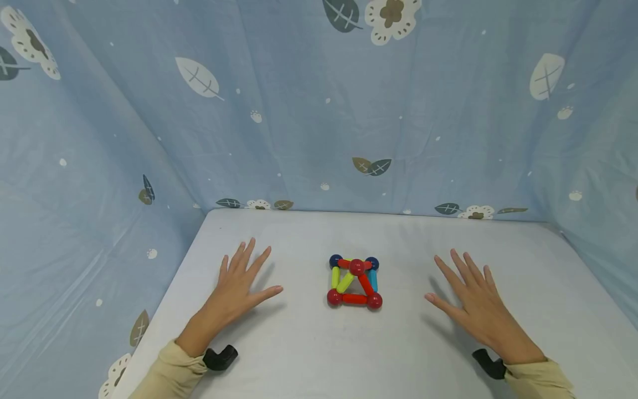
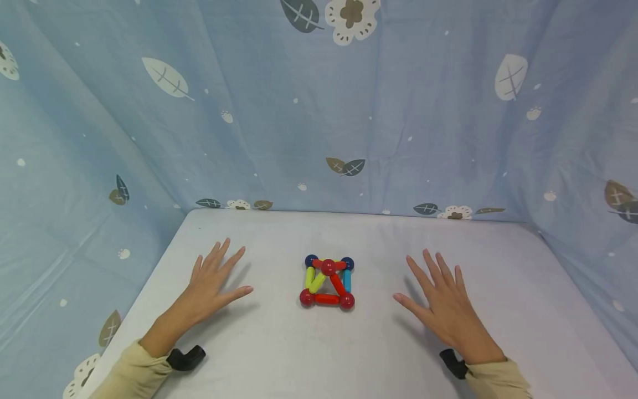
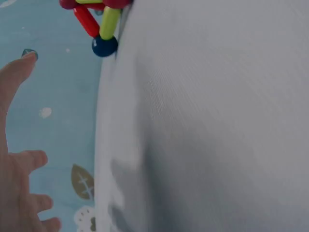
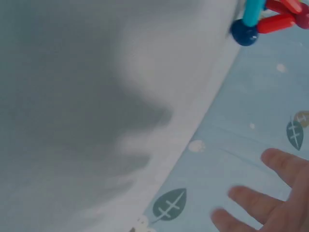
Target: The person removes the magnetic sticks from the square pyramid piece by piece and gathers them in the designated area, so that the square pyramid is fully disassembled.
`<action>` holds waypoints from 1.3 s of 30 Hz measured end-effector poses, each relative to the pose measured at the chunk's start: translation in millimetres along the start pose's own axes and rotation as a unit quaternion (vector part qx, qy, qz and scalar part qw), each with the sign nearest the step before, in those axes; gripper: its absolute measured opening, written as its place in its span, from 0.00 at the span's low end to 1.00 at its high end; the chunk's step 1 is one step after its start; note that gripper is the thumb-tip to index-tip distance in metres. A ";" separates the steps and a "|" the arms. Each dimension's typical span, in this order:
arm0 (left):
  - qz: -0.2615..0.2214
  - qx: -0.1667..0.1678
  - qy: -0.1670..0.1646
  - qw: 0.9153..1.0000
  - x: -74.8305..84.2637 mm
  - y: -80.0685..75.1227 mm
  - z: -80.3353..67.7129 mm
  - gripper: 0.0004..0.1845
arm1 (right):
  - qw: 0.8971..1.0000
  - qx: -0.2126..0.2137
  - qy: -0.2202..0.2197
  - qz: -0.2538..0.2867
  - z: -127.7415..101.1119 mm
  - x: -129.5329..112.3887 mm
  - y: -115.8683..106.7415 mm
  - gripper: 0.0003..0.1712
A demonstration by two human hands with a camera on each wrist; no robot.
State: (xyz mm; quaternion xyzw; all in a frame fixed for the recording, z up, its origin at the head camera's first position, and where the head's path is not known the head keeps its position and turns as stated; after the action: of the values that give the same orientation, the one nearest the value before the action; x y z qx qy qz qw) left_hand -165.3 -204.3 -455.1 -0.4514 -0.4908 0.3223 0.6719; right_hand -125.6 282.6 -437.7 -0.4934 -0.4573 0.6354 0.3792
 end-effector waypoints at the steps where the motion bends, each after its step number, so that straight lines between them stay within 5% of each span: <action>1: -0.017 -0.004 -0.001 1.000 1.7 0.6 0.9 0.51 | 1.000 -0.002 0.001 0.011 2.0 -1.1 -0.8 0.51; 8: -0.131 -0.034 -0.013 0.991 21.9 5.9 13.1 0.48 | 0.995 0.018 -0.011 0.094 18.0 -15.2 -4.5 0.38; 14: -0.212 -0.048 0.020 0.976 51.1 13.7 29.1 0.41 | 0.982 0.057 -0.055 0.170 36.8 -33.9 -3.3 0.28; 32: -0.316 -0.111 0.067 0.940 120.7 44.9 72.6 0.39 | 0.947 -0.050 -0.103 0.301 84.2 -105.1 -5.3 0.22; 39: -0.311 -0.106 0.095 0.939 133.7 56.2 79.3 0.34 | 0.942 -0.079 -0.130 0.300 93.0 -122.0 -3.6 0.19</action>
State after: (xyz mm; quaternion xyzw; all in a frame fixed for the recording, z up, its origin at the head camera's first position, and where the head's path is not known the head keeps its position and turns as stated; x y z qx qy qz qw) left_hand -198.6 -42.5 -448.9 -0.3731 -0.5718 -0.0015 0.7307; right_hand -188.5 150.6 -391.3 -0.5496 -0.3818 0.7400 0.0678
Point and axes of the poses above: each hand's wrist, its own z-axis towards the middle knuckle, its own y-axis out of the palm, x = y × z, the point moved 3 cm from there along z, towards the middle knuckle, and after that the axes turned 2 degrees about -x, right-handed, at the moved point
